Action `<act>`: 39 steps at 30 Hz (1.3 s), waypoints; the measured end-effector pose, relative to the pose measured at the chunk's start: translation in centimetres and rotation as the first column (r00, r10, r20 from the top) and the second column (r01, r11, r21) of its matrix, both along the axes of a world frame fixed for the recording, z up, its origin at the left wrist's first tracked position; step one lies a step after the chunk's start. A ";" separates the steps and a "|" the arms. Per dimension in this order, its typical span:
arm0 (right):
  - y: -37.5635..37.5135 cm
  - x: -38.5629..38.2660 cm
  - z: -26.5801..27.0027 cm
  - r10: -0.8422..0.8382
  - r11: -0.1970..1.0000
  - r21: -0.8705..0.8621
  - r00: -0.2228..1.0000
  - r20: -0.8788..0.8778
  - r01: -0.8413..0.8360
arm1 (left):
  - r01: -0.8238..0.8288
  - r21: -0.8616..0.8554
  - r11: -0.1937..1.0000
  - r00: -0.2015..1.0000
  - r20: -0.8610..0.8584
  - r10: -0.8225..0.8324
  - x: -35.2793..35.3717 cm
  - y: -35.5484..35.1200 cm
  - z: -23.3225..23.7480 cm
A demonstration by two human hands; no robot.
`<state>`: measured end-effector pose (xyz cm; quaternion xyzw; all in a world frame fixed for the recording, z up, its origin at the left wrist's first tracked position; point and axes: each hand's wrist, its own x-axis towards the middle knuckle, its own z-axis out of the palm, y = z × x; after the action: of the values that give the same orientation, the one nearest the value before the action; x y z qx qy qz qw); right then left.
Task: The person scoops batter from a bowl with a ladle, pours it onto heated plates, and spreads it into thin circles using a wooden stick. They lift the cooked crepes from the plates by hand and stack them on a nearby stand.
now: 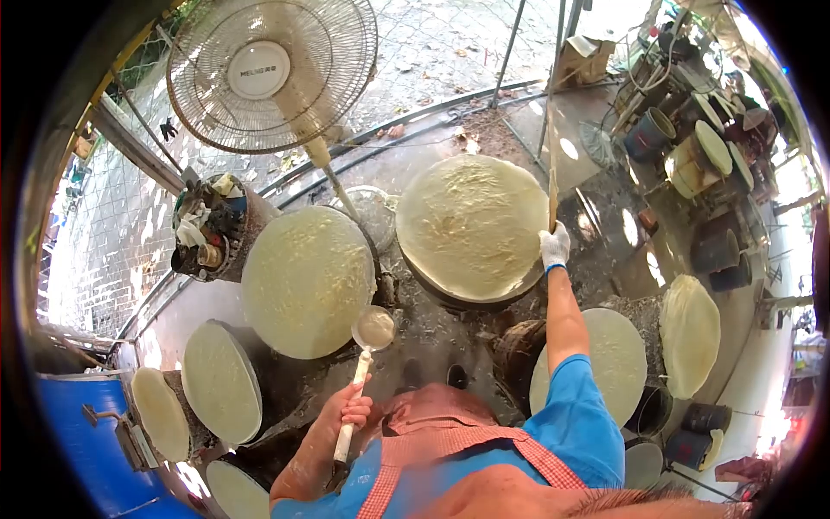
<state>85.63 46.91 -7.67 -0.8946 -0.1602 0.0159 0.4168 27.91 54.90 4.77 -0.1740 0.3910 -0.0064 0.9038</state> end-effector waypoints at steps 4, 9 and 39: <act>-0.6 -2.8 4.5 -0.059 0.995 -0.077 0.997 0.040 0.062 | -0.023 -0.038 0.999 0.999 0.024 0.024 2.1 2.3 0.8; -4.1 -6.4 5.5 0.049 0.993 -0.115 0.971 0.233 -0.023 | 0.105 0.285 0.953 0.994 -0.054 -0.094 10.1 6.0 1.8; -13.7 -27.6 9.0 0.339 0.912 0.408 0.472 -0.814 0.048 | 0.012 -0.115 0.993 0.952 0.307 0.024 19.8 10.8 -7.1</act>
<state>58.07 33.16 1.34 -0.6466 -0.0040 0.4722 0.5992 47.67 65.69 -2.37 -0.2243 0.2440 -0.0532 0.9420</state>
